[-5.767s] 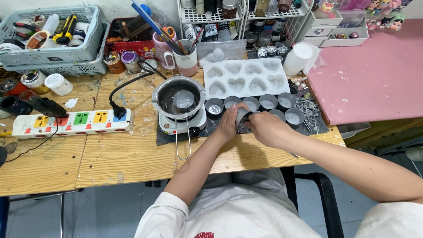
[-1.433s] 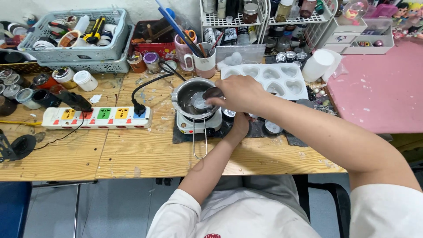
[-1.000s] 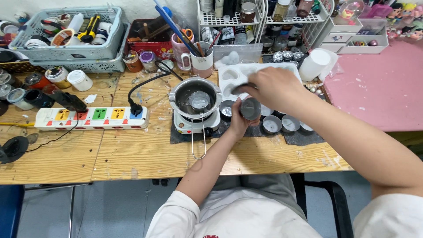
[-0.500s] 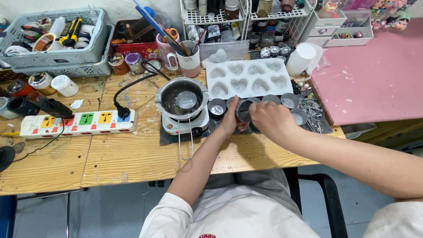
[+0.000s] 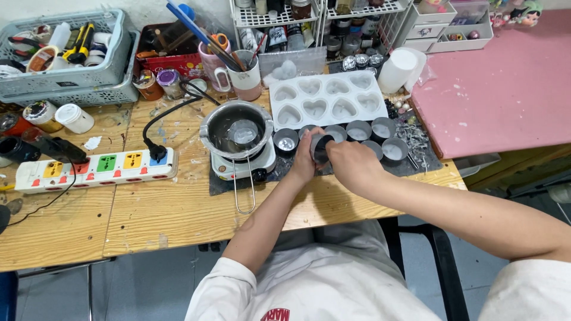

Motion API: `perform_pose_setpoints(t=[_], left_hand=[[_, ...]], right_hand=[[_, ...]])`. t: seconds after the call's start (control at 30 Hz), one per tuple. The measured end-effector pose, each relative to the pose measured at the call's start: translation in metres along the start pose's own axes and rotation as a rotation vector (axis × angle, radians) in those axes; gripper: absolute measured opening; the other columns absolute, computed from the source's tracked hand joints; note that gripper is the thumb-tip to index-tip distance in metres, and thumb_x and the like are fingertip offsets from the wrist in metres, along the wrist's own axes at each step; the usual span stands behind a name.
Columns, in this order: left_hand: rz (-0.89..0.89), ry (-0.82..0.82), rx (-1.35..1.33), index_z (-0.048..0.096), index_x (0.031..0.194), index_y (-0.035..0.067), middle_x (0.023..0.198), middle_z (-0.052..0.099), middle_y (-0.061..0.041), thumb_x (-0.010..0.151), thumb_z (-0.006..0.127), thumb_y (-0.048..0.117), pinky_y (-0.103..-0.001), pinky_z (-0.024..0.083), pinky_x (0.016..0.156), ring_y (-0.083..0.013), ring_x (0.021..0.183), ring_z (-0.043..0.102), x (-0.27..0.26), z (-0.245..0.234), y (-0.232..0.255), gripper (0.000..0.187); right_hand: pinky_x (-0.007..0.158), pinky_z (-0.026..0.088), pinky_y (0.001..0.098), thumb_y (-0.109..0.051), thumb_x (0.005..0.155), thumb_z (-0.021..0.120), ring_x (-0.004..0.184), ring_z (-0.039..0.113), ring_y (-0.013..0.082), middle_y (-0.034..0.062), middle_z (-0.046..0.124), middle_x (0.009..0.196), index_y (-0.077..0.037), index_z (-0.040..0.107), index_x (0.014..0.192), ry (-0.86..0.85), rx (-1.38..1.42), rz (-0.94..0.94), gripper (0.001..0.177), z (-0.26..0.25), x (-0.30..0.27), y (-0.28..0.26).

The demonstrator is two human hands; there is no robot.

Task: Melting and stirring wax on a portable heater for candle making.

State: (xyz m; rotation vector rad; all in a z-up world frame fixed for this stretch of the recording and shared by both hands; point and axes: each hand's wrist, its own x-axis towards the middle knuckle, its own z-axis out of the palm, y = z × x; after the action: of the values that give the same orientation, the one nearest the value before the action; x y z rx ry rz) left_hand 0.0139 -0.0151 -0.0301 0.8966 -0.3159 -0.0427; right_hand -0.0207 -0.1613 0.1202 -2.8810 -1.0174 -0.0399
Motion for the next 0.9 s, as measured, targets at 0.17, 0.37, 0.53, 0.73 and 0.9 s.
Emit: perform_pose_setpoints(t=[0.17,0.37,0.53,0.73,0.9], left_hand=[[0.118,0.051,0.307,0.056,0.11,0.009,0.071,0.053,-0.001,0.111,0.024,0.063,-0.026,0.032,0.051,-0.0096,0.058,0.044,-0.003,-0.006,0.0,0.063],[0.137,0.086,0.454,0.056,0.11,0.009,0.081,0.057,0.0,0.11,0.022,0.06,-0.025,0.038,0.06,-0.0088,0.071,0.049,-0.005,0.004,0.015,0.061],[-0.262,0.176,0.266,0.055,0.107,0.013,0.081,0.057,0.001,0.104,0.023,0.053,-0.025,0.042,0.055,-0.0072,0.072,0.052,0.0,0.003,0.016,0.052],[0.248,0.052,0.728,0.059,0.111,0.005,0.087,0.059,-0.007,0.11,0.016,0.054,-0.03,0.046,0.08,-0.0156,0.08,0.056,-0.007,0.005,0.027,0.065],[0.389,0.021,0.708,0.057,0.11,0.002,0.095,0.061,-0.01,0.109,0.018,0.057,-0.031,0.046,0.087,-0.0178,0.091,0.058,-0.006,0.008,0.034,0.067]], right_hand=[[0.072,0.056,0.0511,-0.004,0.085,0.06,0.084,0.071,0.041,0.0225,0.072,0.086,-0.001,0.068,0.092,-0.113,0.114,-0.006,0.012,-0.002,0.013,0.006],[0.076,0.055,0.0513,-0.011,0.093,0.059,0.088,0.071,0.0412,0.0231,0.072,0.091,-0.001,0.071,0.096,-0.191,0.188,0.032,0.016,-0.002,0.016,0.003],[0.073,0.057,0.0507,-0.003,0.087,0.056,0.087,0.071,0.041,0.0235,0.072,0.092,-0.003,0.069,0.106,-0.199,0.088,0.064,0.022,-0.006,0.014,0.002],[0.074,0.054,0.0502,-0.022,0.098,0.061,0.085,0.071,0.0413,0.0232,0.071,0.085,0.002,0.072,0.091,-0.18,0.21,-0.037,0.027,0.014,0.024,0.025],[0.043,0.043,0.0355,-0.033,0.104,0.055,0.043,0.054,0.0199,0.0081,0.058,0.055,0.001,0.067,0.085,-0.428,0.797,0.183,0.04,0.0,0.027,0.023]])
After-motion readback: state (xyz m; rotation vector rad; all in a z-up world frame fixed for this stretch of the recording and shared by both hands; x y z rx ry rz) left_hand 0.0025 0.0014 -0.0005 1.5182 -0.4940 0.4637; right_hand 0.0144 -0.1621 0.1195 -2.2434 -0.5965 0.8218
